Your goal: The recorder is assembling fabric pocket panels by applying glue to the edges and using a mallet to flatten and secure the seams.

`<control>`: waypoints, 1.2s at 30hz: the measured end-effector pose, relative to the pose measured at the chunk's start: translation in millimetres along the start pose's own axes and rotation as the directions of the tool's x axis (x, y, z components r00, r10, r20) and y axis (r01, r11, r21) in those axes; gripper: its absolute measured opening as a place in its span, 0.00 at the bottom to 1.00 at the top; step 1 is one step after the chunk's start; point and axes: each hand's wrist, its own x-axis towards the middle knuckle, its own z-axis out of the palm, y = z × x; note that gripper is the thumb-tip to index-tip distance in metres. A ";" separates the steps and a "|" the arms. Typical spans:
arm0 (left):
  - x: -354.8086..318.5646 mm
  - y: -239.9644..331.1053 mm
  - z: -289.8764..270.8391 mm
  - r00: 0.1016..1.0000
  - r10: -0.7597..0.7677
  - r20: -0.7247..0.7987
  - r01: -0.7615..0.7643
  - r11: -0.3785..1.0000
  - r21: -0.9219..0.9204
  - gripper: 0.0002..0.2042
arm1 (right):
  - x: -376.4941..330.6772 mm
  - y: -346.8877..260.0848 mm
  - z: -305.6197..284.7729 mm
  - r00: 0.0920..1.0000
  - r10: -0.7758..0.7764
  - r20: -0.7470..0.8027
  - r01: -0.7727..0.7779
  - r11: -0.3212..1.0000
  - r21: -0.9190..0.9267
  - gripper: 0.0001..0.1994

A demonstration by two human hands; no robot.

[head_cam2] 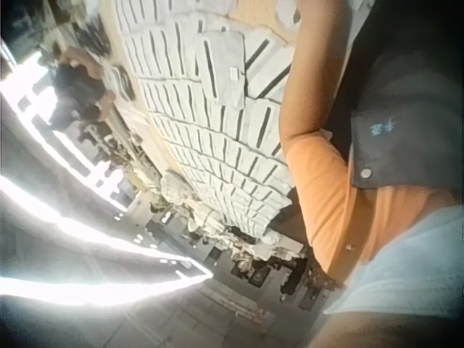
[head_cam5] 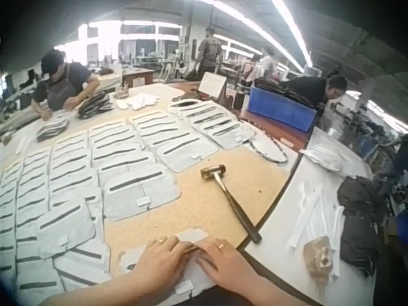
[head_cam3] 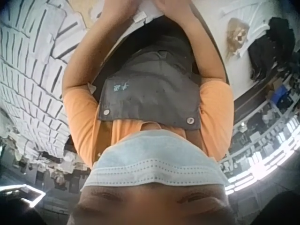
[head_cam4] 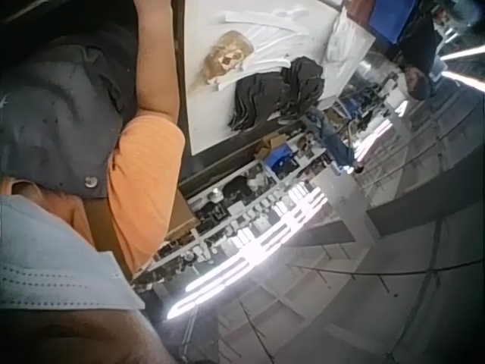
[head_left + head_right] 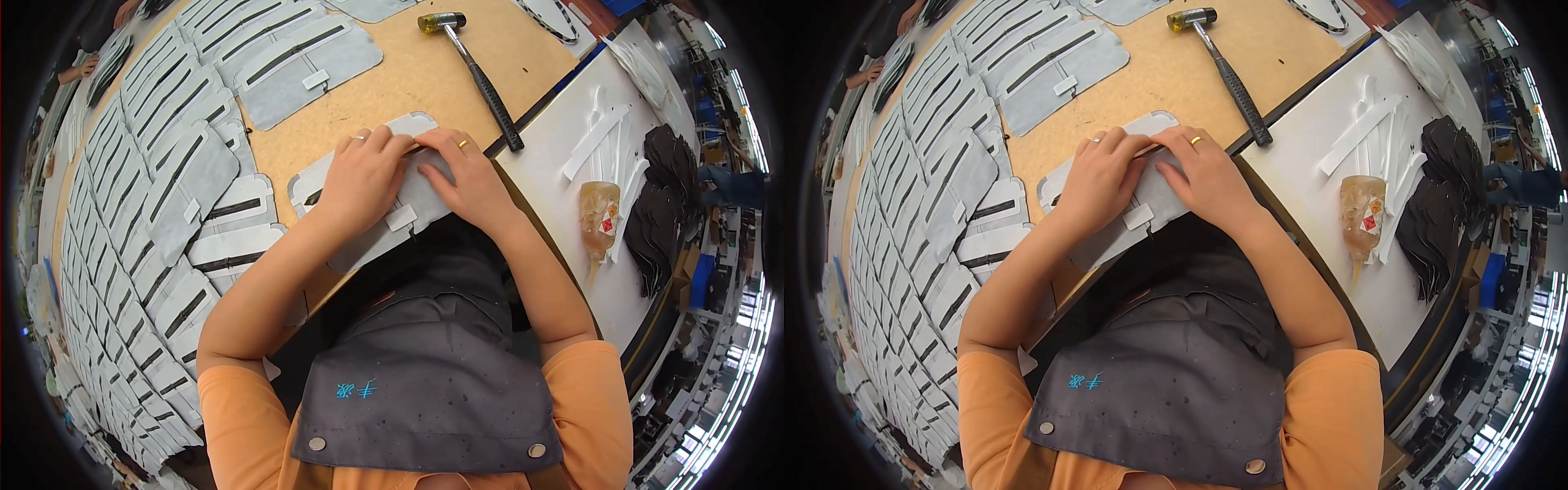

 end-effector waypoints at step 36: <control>-54.6 -10.9 -17.4 0.975 -0.208 -0.082 0.184 0.955 -0.232 0.12 | 23.3 -25.0 19.4 0.949 -0.152 0.275 0.196 0.971 -0.140 0.07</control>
